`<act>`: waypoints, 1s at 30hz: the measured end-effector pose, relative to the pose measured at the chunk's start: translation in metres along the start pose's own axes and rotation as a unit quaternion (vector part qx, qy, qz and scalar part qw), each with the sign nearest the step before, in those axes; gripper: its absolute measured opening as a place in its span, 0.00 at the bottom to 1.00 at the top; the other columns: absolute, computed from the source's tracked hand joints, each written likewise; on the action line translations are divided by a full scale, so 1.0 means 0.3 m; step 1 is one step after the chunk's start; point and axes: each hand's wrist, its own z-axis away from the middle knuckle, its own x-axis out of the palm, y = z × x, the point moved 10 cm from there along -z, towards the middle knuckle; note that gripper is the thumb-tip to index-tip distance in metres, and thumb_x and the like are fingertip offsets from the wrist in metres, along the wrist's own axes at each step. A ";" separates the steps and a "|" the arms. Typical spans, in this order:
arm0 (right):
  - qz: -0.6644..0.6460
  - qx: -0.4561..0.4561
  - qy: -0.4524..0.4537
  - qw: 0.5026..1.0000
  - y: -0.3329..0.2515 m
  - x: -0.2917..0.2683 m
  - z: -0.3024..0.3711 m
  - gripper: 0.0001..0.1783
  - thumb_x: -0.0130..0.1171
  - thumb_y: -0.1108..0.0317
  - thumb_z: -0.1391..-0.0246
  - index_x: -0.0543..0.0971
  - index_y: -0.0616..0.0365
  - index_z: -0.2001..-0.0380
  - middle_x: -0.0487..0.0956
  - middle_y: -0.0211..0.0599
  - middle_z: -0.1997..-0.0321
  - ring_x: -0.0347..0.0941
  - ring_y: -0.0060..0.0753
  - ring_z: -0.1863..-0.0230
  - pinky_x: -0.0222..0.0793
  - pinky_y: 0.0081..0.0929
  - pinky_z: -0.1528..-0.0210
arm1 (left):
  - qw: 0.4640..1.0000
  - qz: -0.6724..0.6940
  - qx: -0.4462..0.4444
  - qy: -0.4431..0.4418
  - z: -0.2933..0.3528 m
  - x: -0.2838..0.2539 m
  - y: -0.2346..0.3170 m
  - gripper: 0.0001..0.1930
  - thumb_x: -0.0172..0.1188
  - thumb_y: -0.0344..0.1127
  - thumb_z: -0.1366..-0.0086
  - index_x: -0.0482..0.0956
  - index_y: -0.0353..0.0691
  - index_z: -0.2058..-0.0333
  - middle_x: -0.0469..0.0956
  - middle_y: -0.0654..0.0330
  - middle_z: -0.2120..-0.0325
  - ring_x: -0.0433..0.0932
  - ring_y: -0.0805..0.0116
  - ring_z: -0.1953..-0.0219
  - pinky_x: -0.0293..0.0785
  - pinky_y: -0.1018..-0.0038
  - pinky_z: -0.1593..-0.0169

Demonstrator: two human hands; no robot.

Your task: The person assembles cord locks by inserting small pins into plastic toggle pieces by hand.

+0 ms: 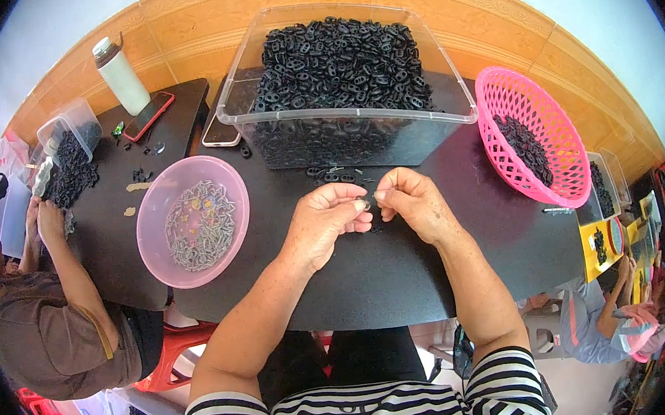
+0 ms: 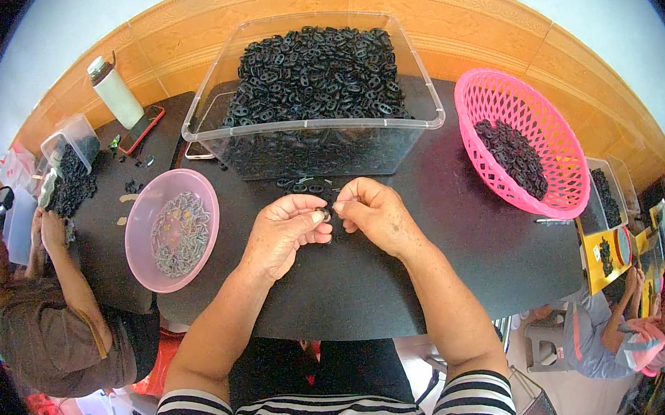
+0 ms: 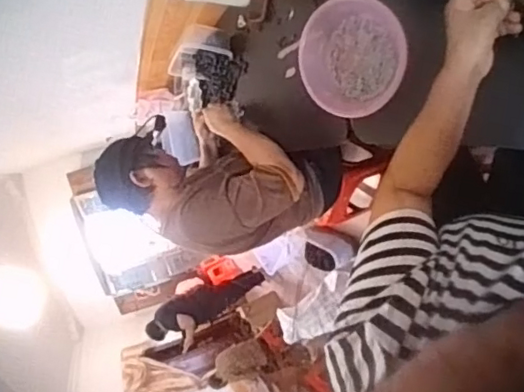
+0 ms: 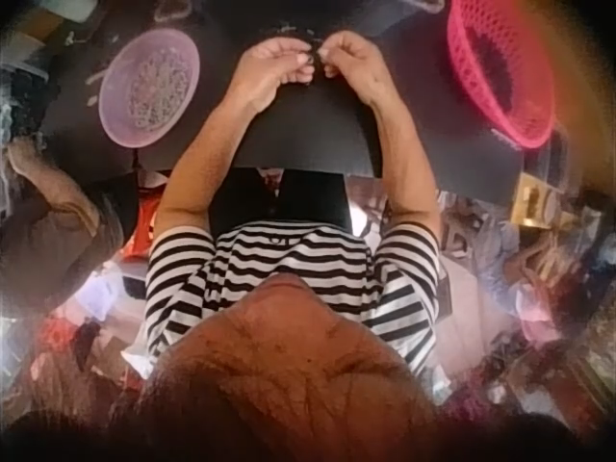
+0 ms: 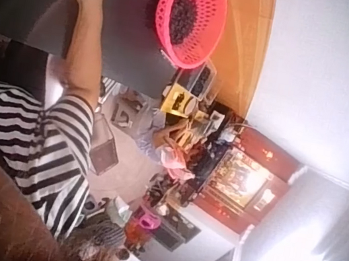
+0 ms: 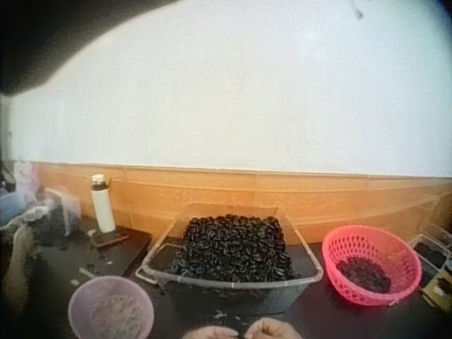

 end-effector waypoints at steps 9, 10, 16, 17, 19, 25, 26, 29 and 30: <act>0.054 -0.012 -0.006 0.998 -0.009 -0.001 0.004 0.04 0.54 0.71 0.52 0.72 0.58 0.76 0.71 0.25 0.80 0.65 0.16 0.78 0.63 0.17 0.75 | 0.999 -0.022 -0.001 -0.026 -0.004 0.015 -0.019 0.06 0.53 0.25 0.43 0.72 0.33 0.66 0.74 0.58 0.71 0.75 0.72 0.71 0.75 0.76 0.66; 0.060 -0.015 -0.010 0.998 -0.009 -0.001 0.004 0.04 0.54 0.71 0.52 0.72 0.58 0.76 0.71 0.25 0.80 0.66 0.16 0.79 0.63 0.17 0.75 | 0.999 -0.034 0.000 -0.027 -0.002 0.019 -0.015 0.06 0.53 0.25 0.43 0.71 0.33 0.66 0.74 0.58 0.71 0.74 0.72 0.71 0.75 0.77 0.66; 0.073 0.008 -0.021 0.997 -0.010 0.006 0.009 0.03 0.54 0.72 0.53 0.72 0.59 0.77 0.71 0.25 0.80 0.66 0.16 0.79 0.63 0.16 0.75 | 0.997 -0.063 0.002 -0.035 0.003 0.031 -0.013 0.08 0.53 0.23 0.44 0.69 0.33 0.64 0.73 0.58 0.72 0.74 0.72 0.71 0.75 0.77 0.67; 0.071 0.016 -0.030 0.997 -0.007 0.013 0.010 0.03 0.53 0.74 0.52 0.72 0.58 0.77 0.71 0.25 0.80 0.65 0.16 0.79 0.63 0.16 0.75 | 0.997 -0.069 0.005 -0.030 0.004 0.032 -0.009 0.09 0.53 0.22 0.45 0.69 0.33 0.64 0.73 0.58 0.72 0.74 0.72 0.71 0.75 0.77 0.68; 0.072 0.022 -0.031 0.997 0.002 0.011 0.009 0.02 0.53 0.74 0.53 0.72 0.59 0.77 0.71 0.25 0.80 0.65 0.16 0.79 0.63 0.16 0.75 | 0.997 -0.075 0.006 -0.033 0.003 0.038 -0.009 0.10 0.53 0.22 0.45 0.68 0.33 0.63 0.73 0.58 0.72 0.74 0.72 0.71 0.75 0.78 0.68; 0.078 0.022 -0.045 0.996 0.004 0.016 0.009 0.01 0.53 0.74 0.54 0.72 0.60 0.77 0.72 0.25 0.80 0.66 0.15 0.79 0.63 0.15 0.76 | 0.991 -0.125 0.008 -0.044 -0.001 0.040 -0.018 0.11 0.53 0.22 0.45 0.67 0.33 0.61 0.72 0.58 0.72 0.74 0.72 0.71 0.74 0.78 0.68; 0.078 0.021 -0.049 0.995 0.004 0.018 0.009 0.01 0.52 0.74 0.55 0.72 0.60 0.77 0.72 0.25 0.80 0.66 0.15 0.79 0.63 0.15 0.76 | 0.989 -0.139 0.005 -0.049 -0.004 0.041 -0.023 0.12 0.52 0.22 0.45 0.66 0.33 0.61 0.72 0.58 0.71 0.74 0.73 0.71 0.74 0.78 0.68; 0.073 0.009 -0.052 0.996 -0.004 0.021 0.011 0.01 0.53 0.75 0.55 0.72 0.59 0.77 0.71 0.25 0.80 0.66 0.15 0.79 0.62 0.15 0.76 | 0.986 -0.158 0.027 -0.054 0.002 0.048 -0.008 0.12 0.52 0.22 0.45 0.66 0.32 0.60 0.72 0.58 0.71 0.73 0.73 0.71 0.74 0.78 0.67; 0.073 0.010 -0.053 0.996 0.000 0.020 0.010 0.01 0.53 0.75 0.55 0.72 0.59 0.77 0.71 0.25 0.80 0.66 0.15 0.79 0.62 0.15 0.76 | 0.986 -0.158 0.027 -0.054 0.001 0.048 -0.009 0.12 0.52 0.22 0.45 0.66 0.32 0.60 0.72 0.58 0.71 0.73 0.73 0.71 0.74 0.78 0.67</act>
